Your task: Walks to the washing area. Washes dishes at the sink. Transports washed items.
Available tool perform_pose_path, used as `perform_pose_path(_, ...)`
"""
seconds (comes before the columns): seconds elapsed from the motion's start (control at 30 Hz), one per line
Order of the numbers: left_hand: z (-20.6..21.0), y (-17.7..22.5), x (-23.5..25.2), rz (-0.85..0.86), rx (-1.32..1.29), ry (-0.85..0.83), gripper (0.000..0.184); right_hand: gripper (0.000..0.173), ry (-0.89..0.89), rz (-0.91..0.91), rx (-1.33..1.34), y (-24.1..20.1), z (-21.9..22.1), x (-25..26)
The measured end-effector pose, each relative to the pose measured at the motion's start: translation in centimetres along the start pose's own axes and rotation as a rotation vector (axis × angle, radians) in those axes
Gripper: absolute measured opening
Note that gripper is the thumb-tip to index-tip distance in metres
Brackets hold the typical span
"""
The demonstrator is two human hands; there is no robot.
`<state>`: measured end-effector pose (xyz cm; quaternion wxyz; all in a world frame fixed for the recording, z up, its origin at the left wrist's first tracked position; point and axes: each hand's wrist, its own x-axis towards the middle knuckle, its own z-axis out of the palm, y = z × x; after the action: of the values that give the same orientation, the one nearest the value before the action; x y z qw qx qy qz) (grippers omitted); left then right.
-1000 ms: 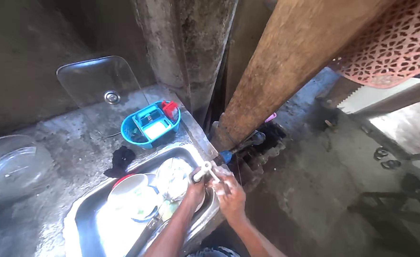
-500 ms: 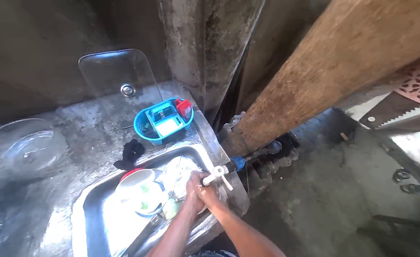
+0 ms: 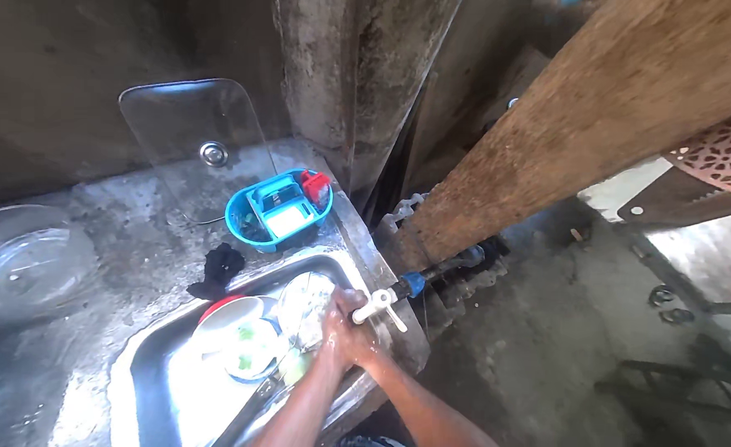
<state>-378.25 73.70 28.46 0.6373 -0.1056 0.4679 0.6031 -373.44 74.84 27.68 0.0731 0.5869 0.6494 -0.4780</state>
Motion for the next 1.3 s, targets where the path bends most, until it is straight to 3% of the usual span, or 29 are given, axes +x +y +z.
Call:
perform_pose_path(0.07,-3.5,-4.8,3.3,-0.047,-0.168,-0.071,0.027,0.038,0.23,-0.288,0.048,5.0,1.1,4.2)
perform_pose_path(0.13,-5.0,-6.7,4.6,0.003,-0.175,-0.091,0.034,0.037,0.356,-0.451,0.185,6.7,1.8,6.8)
perform_pose_path(0.2,-4.5,-6.1,4.6,0.08,-0.098,-0.083,0.037,0.038,0.38,-0.382,0.293,4.7,1.6,6.2)
perform_pose_path(0.3,-3.1,-3.1,4.0,0.026,0.069,0.044,0.024,0.031,0.249,-0.052,0.571,1.7,1.2,4.8)
perform_pose_path(0.4,-6.1,-5.3,7.0,0.223,0.283,-0.062,0.024,0.02,0.151,-0.229,0.867,5.8,3.3,6.9)
perform_pose_path(0.47,-6.9,-5.9,7.4,0.371,0.631,-0.031,0.028,0.016,0.194,-0.154,0.967,6.3,4.2,7.0)
perform_pose_path(0.57,-7.6,-3.9,6.2,0.595,1.242,-0.035,0.034,0.024,0.301,-0.148,1.022,6.0,5.4,6.0)
perform_pose_path(0.67,-11.1,-1.9,6.4,0.888,1.454,0.134,0.047,0.026,0.364,-0.173,0.893,7.0,5.9,5.6)
perform_pose_path(0.7,-12.5,-1.4,6.9,0.9,1.438,0.219,0.057,0.028,0.36,-0.192,0.868,7.6,5.9,5.8)
perform_pose_path(0.77,-14.2,-0.8,7.5,0.738,1.332,0.33,0.08,0.029,0.387,-0.202,0.739,8.6,6.2,6.5)
perform_pose_path(0.83,-14.3,0.2,8.3,0.513,1.163,0.365,0.086,0.031,0.41,-0.175,0.49,8.6,6.2,6.7)
perform_pose_path(0.9,-14.5,1.3,9.4,0.416,1.071,0.349,0.065,0.037,0.373,-0.134,0.287,8.2,6.2,6.4)
perform_pose_path(0.97,-14.6,2.1,9.9,0.391,1.014,0.343,0.043,0.044,0.362,-0.211,0.193,8.2,6.9,6.0)
perform_pose_path(1.07,-14.4,2.6,8.9,0.315,0.934,0.295,0.042,0.05,0.415,-0.451,-0.036,8.7,7.5,5.6)
perform_pose_path(1.2,-13.7,2.3,8.9,0.116,0.872,0.198,0.043,0.051,0.286,-0.285,-0.024,7.3,4.5,4.2)
perform_pose_path(1.3,-13.1,1.8,9.8,0.02,0.821,0.142,0.042,0.048,0.259,-0.576,-0.368,7.6,4.2,2.8)
